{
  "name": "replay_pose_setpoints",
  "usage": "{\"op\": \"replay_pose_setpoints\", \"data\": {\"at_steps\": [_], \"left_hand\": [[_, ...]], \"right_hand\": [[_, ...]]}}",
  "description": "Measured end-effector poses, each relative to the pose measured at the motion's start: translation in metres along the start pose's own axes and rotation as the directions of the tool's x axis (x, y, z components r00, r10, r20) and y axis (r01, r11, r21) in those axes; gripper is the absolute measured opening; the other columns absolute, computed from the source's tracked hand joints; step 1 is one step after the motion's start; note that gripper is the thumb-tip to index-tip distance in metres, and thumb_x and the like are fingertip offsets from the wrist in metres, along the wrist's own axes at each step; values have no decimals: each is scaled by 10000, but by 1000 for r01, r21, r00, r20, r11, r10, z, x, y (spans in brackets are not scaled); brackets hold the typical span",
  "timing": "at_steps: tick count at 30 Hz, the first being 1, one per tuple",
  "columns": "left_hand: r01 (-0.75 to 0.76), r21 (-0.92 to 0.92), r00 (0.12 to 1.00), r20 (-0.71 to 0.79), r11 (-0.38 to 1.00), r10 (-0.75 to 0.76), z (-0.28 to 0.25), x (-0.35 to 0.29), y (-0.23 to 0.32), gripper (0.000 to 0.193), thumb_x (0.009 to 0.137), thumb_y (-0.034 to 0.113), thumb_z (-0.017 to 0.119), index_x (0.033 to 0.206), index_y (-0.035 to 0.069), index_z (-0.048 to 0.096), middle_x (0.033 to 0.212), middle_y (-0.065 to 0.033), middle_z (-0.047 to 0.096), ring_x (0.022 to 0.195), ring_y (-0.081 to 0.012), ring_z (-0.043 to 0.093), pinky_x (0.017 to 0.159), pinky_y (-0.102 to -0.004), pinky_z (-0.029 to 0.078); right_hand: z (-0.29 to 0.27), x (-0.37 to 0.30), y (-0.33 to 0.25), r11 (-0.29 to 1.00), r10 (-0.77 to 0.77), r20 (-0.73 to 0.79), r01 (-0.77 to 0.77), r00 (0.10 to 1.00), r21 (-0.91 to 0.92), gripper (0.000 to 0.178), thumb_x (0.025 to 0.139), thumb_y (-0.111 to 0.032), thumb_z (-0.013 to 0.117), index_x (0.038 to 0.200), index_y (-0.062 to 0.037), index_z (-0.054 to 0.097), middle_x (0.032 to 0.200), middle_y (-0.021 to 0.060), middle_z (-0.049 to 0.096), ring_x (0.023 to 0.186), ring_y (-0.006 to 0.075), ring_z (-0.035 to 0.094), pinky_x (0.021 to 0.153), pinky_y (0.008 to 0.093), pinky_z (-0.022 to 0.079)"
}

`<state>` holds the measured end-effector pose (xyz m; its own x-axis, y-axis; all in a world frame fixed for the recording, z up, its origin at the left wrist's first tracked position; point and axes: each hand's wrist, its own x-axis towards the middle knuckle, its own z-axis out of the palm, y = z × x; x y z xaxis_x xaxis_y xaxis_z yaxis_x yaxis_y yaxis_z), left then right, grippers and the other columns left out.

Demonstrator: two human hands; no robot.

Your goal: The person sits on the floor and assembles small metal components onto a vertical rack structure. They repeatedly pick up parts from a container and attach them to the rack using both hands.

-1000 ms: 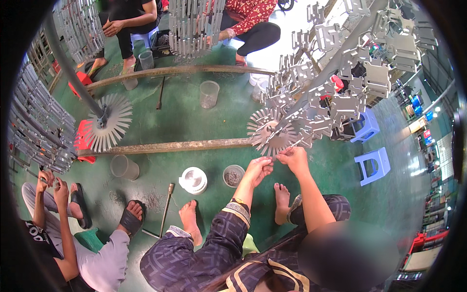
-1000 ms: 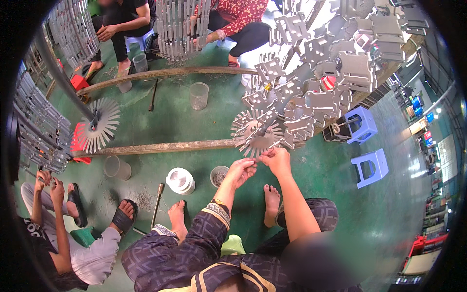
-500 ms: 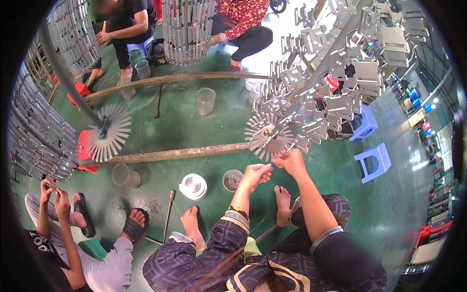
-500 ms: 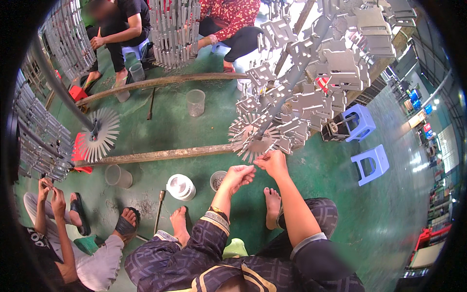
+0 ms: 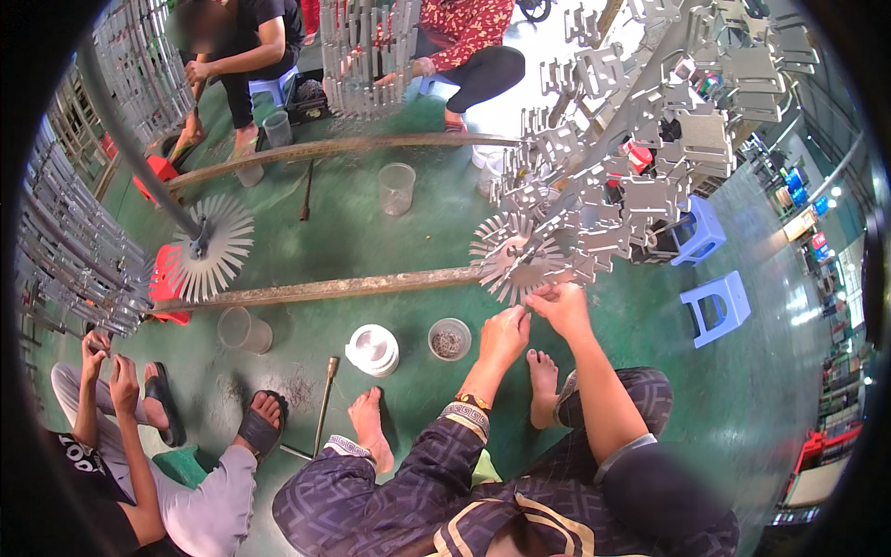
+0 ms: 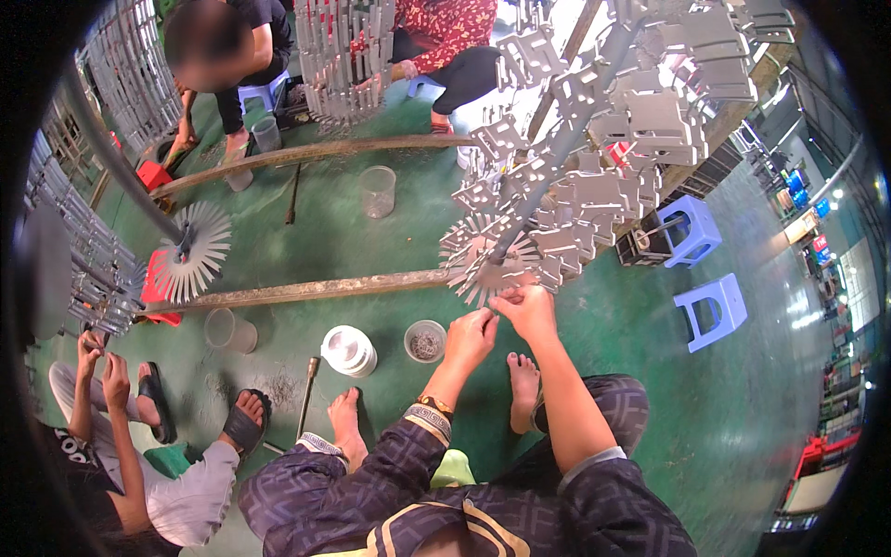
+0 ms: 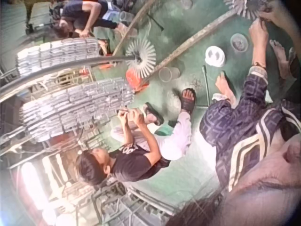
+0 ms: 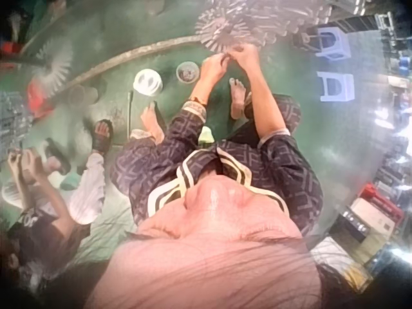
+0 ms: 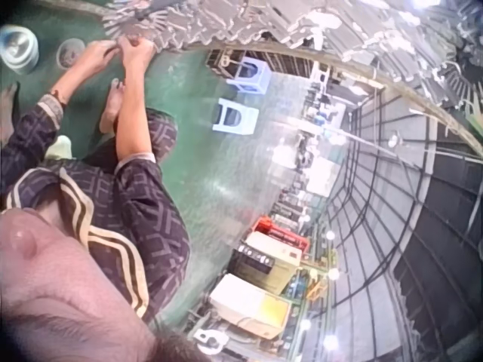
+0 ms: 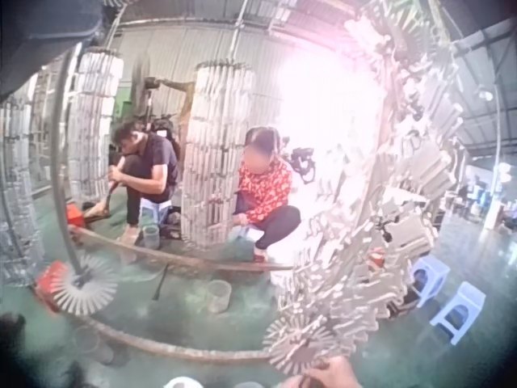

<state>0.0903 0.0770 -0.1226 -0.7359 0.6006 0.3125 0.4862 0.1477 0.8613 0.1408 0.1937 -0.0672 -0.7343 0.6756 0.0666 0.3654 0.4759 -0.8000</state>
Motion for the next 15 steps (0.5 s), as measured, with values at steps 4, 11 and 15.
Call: {"op": "replay_pose_setpoints", "data": {"at_steps": [4,11,15], "left_hand": [[-16,16,1000,-5,1000,16,-1,0,-4,124,789,147,560,746,32,544,723,-146,591,692,-350,575,598,-429,457],[45,18,998,43,999,-46,-8,-1,-5,138,785,157,559,735,29,541,749,-141,598,707,-346,578,608,-439,459],[59,-46,998,-16,997,-60,-10,-2,1,139,789,165,554,744,34,540,743,-148,588,708,-350,575,605,-436,457]], "right_hand": [[-9,-5,-23,989,133,65,-136,989,56,225,683,-128,741,724,69,640,630,109,638,547,107,601,489,238,481],[-6,-4,-20,968,114,76,-128,991,217,160,730,-12,678,847,74,609,707,109,641,590,136,620,511,232,512],[-4,-7,-28,994,49,59,-54,997,93,129,740,7,662,813,91,595,718,119,638,591,146,625,524,249,527]]}}
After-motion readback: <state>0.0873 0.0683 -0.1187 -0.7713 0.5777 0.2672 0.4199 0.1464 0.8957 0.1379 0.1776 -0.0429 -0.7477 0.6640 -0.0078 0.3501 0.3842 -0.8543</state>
